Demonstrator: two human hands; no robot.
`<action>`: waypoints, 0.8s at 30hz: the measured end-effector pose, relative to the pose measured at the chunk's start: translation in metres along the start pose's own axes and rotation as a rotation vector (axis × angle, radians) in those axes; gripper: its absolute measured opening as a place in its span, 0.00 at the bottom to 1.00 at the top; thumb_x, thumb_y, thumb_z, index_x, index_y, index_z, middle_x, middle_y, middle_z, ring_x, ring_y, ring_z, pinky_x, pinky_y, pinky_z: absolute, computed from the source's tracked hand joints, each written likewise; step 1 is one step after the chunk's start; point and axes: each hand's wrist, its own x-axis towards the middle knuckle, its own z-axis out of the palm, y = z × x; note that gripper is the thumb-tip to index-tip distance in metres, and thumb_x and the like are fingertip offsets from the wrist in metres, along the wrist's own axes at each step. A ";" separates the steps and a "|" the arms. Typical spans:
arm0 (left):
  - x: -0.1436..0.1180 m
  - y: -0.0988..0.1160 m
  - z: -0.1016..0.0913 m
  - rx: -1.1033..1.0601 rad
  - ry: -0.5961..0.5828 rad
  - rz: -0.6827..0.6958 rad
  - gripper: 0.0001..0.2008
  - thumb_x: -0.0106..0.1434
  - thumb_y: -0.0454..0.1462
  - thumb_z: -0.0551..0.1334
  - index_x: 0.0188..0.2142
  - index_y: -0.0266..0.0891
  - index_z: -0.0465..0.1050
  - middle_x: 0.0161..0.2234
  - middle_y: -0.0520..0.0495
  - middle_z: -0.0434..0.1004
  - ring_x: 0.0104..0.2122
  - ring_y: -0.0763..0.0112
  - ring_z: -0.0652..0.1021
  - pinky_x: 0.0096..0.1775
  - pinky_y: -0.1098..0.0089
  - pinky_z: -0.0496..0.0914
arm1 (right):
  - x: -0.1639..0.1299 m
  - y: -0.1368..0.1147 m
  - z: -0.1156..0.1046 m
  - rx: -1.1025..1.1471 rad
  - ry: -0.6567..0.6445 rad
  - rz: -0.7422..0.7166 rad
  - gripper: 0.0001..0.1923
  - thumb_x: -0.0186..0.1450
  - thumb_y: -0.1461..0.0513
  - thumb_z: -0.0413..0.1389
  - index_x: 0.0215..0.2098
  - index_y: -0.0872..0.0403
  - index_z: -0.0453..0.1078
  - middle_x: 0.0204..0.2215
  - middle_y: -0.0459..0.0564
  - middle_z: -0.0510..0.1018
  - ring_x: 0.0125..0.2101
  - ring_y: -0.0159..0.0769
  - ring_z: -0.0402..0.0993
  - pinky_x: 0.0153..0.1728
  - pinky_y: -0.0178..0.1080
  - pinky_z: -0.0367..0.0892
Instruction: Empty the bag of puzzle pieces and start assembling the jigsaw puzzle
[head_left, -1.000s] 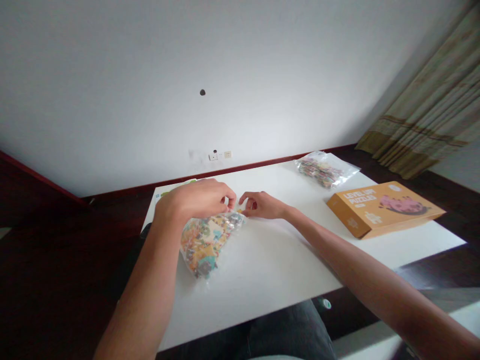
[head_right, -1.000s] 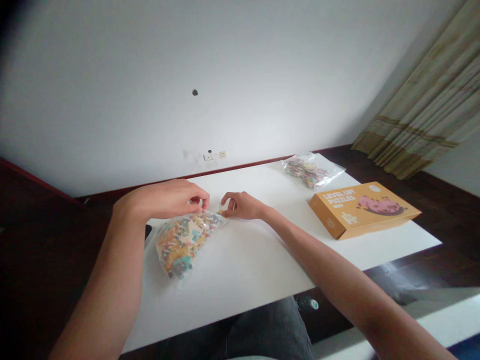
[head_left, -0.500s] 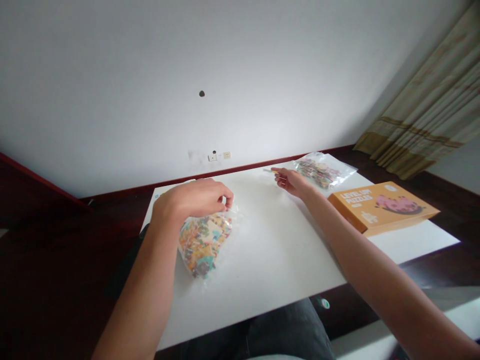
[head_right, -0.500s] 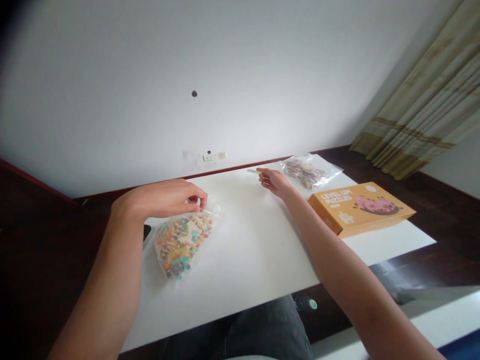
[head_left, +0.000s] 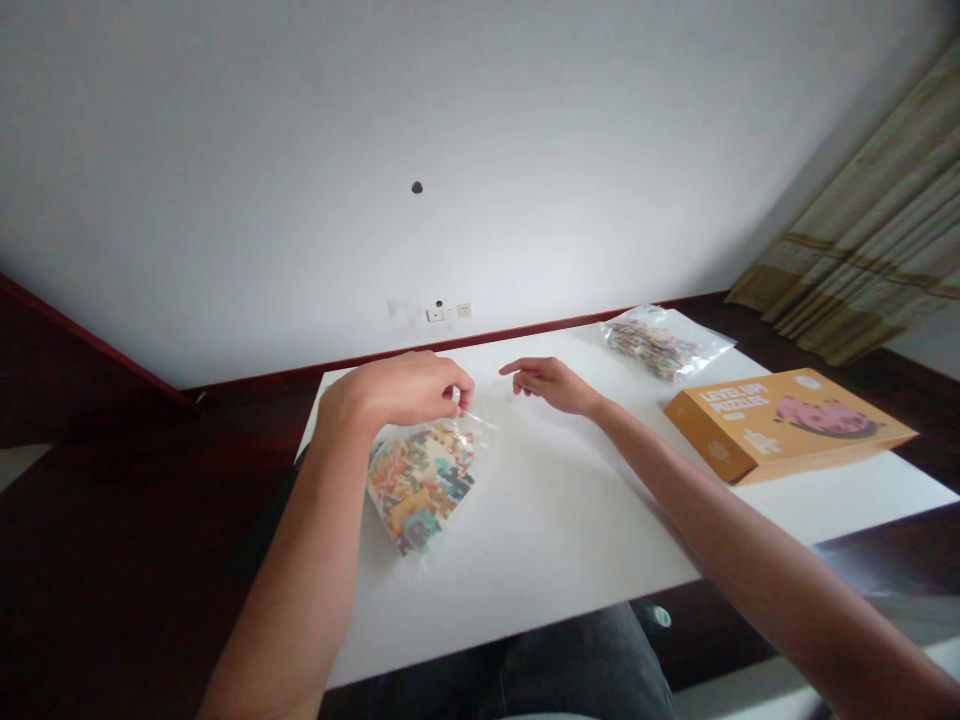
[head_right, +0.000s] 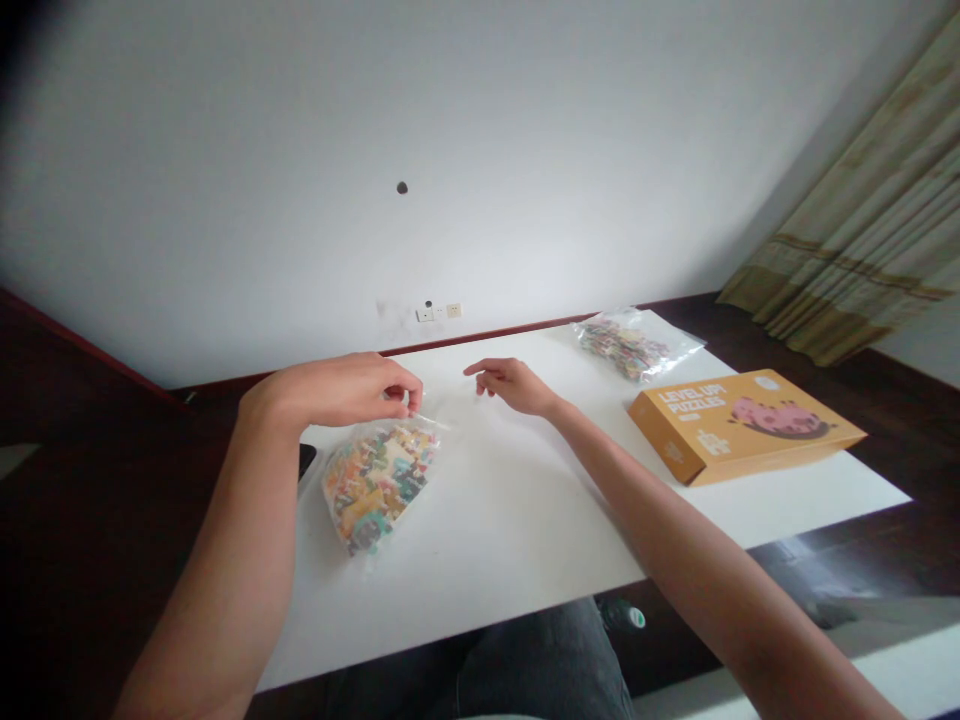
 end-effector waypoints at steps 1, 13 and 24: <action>0.000 0.000 0.000 0.000 -0.001 -0.003 0.11 0.63 0.34 0.59 0.39 0.44 0.81 0.33 0.52 0.80 0.31 0.69 0.74 0.32 0.70 0.60 | 0.001 0.007 -0.006 -0.065 0.067 0.001 0.25 0.70 0.48 0.57 0.54 0.56 0.78 0.33 0.52 0.82 0.33 0.37 0.76 0.37 0.40 0.71; -0.002 0.001 0.000 -0.012 0.199 0.153 0.11 0.66 0.35 0.58 0.38 0.44 0.80 0.37 0.50 0.82 0.35 0.67 0.76 0.37 0.68 0.62 | -0.012 -0.027 0.058 -0.068 -0.237 -0.187 0.48 0.55 0.47 0.73 0.69 0.50 0.64 0.53 0.53 0.78 0.41 0.37 0.74 0.43 0.40 0.71; -0.011 0.004 -0.006 -0.059 0.334 0.113 0.12 0.69 0.40 0.59 0.46 0.45 0.80 0.45 0.48 0.82 0.43 0.63 0.77 0.44 0.67 0.64 | -0.003 -0.016 0.048 -0.125 -0.020 0.040 0.45 0.64 0.43 0.64 0.71 0.57 0.60 0.19 0.35 0.64 0.21 0.30 0.58 0.26 0.35 0.54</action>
